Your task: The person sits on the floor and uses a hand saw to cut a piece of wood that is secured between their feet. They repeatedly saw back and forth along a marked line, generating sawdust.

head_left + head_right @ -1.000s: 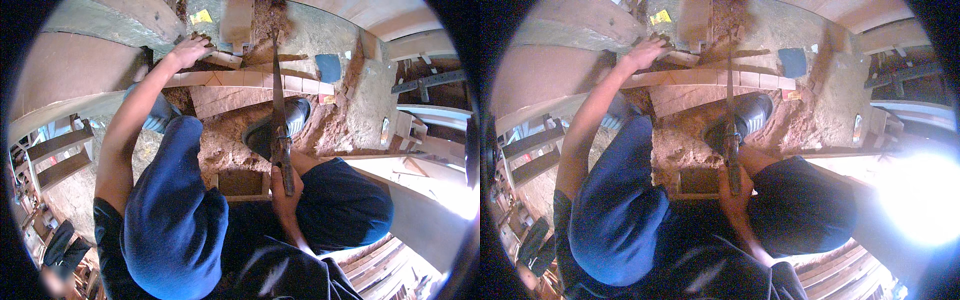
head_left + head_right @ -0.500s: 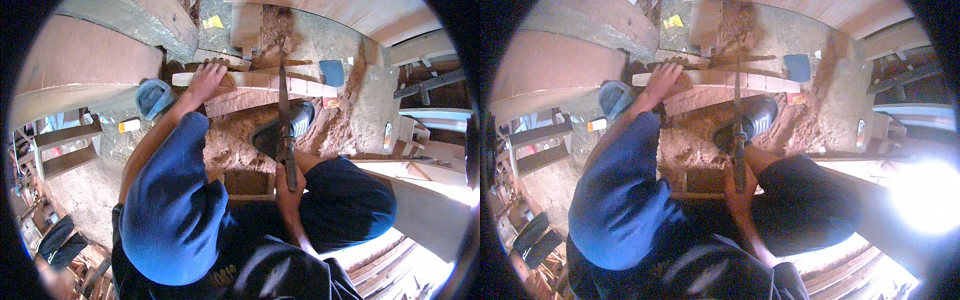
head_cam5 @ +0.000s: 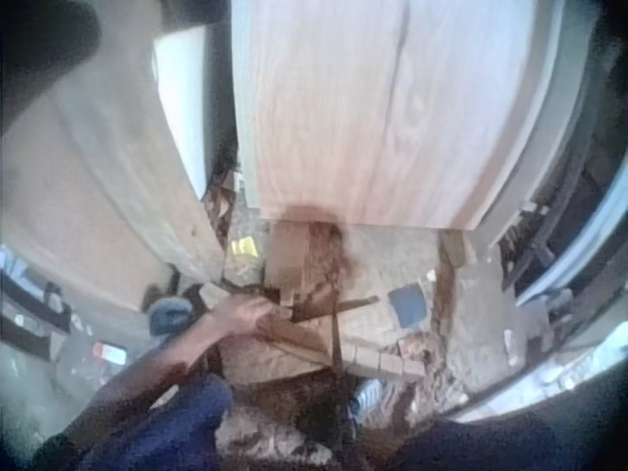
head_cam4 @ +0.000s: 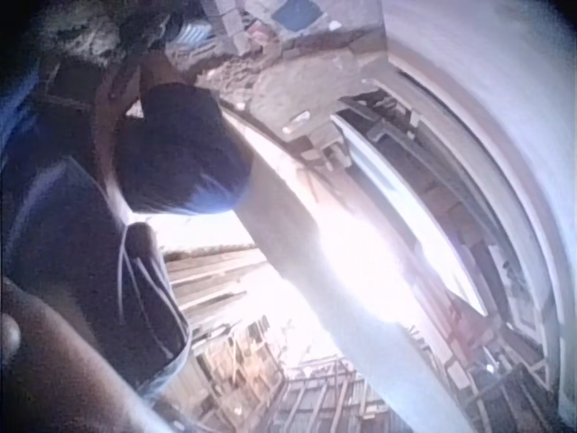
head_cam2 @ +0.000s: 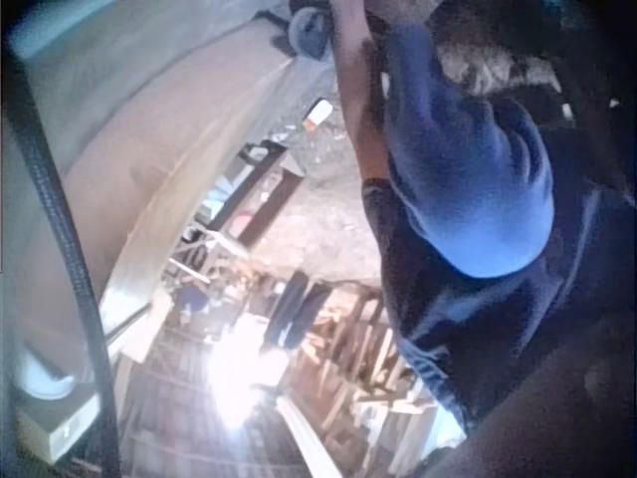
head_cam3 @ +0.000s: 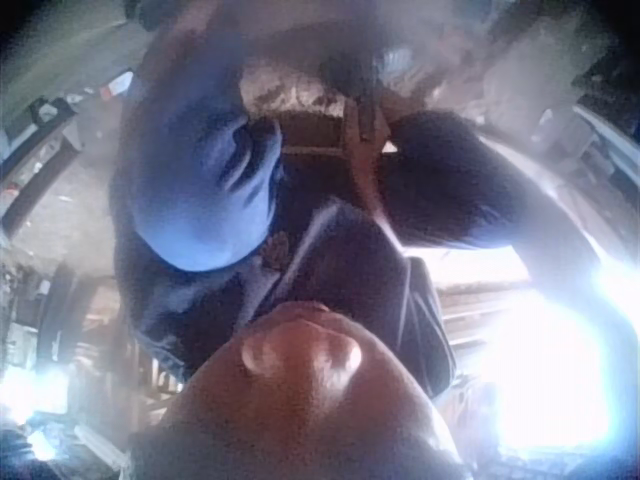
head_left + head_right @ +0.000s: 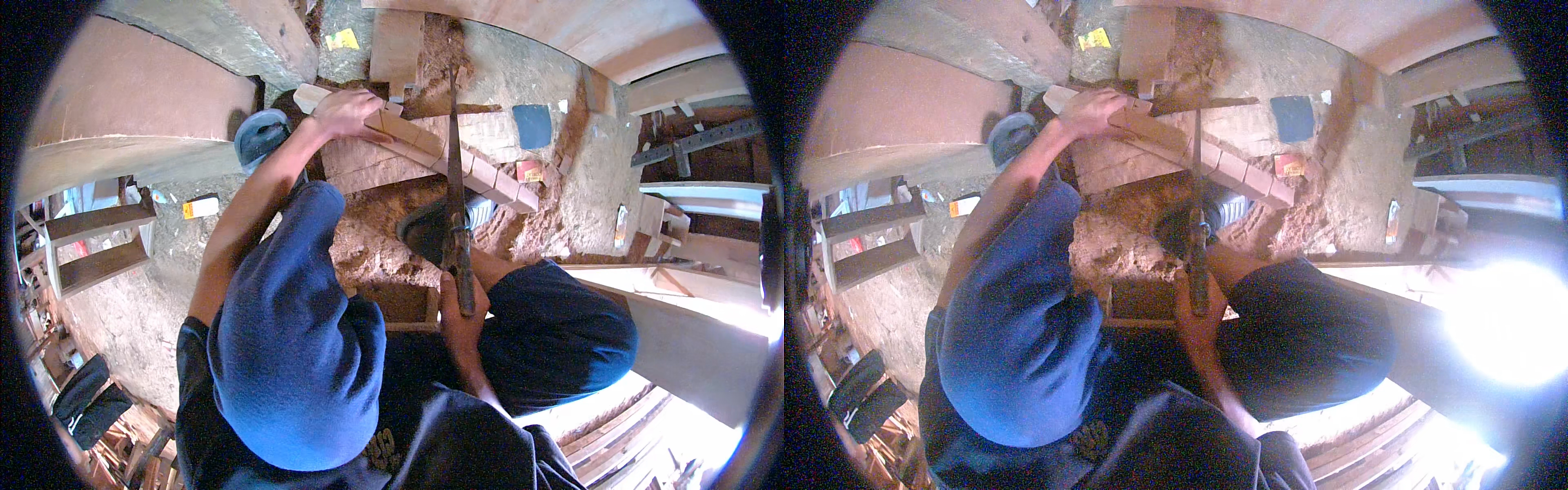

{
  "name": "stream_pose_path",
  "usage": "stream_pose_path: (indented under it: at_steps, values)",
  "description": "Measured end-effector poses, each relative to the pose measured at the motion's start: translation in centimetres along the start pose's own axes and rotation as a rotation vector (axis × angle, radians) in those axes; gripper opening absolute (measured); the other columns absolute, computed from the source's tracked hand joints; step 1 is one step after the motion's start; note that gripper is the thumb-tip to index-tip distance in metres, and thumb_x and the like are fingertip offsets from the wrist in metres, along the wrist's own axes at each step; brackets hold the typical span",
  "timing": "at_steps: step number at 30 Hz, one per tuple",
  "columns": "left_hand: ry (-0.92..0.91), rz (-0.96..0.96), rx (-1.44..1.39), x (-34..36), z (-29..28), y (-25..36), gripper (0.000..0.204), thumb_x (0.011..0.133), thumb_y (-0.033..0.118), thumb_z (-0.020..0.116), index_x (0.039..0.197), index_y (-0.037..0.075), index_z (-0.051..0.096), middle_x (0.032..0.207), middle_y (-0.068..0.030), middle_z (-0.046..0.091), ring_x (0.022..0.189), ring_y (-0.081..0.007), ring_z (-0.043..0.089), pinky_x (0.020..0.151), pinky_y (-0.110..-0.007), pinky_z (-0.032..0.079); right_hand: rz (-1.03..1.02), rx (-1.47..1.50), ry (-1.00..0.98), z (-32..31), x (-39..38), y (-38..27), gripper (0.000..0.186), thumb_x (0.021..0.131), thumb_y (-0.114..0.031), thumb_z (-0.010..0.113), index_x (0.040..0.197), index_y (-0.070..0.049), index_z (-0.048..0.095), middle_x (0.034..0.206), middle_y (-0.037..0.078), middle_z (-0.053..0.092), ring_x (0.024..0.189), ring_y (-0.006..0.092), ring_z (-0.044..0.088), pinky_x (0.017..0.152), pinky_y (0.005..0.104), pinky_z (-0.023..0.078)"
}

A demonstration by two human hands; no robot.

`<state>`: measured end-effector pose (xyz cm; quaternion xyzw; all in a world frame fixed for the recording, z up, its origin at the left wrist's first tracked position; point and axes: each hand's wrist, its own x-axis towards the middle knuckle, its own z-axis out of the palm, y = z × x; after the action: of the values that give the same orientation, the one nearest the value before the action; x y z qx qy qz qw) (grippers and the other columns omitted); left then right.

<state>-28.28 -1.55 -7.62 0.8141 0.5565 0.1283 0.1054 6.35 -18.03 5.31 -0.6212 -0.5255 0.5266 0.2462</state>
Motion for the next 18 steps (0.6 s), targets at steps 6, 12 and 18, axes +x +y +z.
stream_pose_path:
  at_steps: [6,12,18]
  values:
    - [-0.163,-0.232,-0.127,1.1,-0.8,0.2,0.088,0.068,0.081,0.056,0.103,0.0,0.062,0.106,-0.0211,0.062,0.101,-0.0379,0.06,0.089,-0.044,0.049,0.015,0.055,0.003,-0.1,-0.1,-0.9,0.015,0.094,-0.015,0.059,0.095,-0.001,0.064,0.075,0.004,0.061,0.069,0.012,0.054,0.065,0.029,0.046]
    - [-0.137,-0.159,-0.013,-0.5,-1.6,0.1,0.089,0.067,0.075,0.062,0.111,-0.003,0.058,0.114,-0.0211,0.059,0.11,-0.0367,0.056,0.094,-0.043,0.045,-0.069,0.032,0.019,0.0,-0.6,-0.7,0.016,0.092,-0.016,0.061,0.083,-0.003,0.057,0.067,-0.002,0.051,0.058,0.0076,0.045,0.052,0.0261,0.037]
    - [-0.002,-0.086,0.128,-1.5,-0.2,-1.8,0.083,0.066,0.059,0.071,0.115,-0.005,0.056,0.117,-0.0211,0.058,0.113,-0.0378,0.054,0.099,-0.043,0.041,-0.042,-0.026,-0.04,-0.3,-1.3,-0.4,0.017,0.092,-0.016,0.061,0.096,0.0,0.065,0.077,0.007,0.065,0.068,0.0126,0.057,0.062,0.0303,0.047]
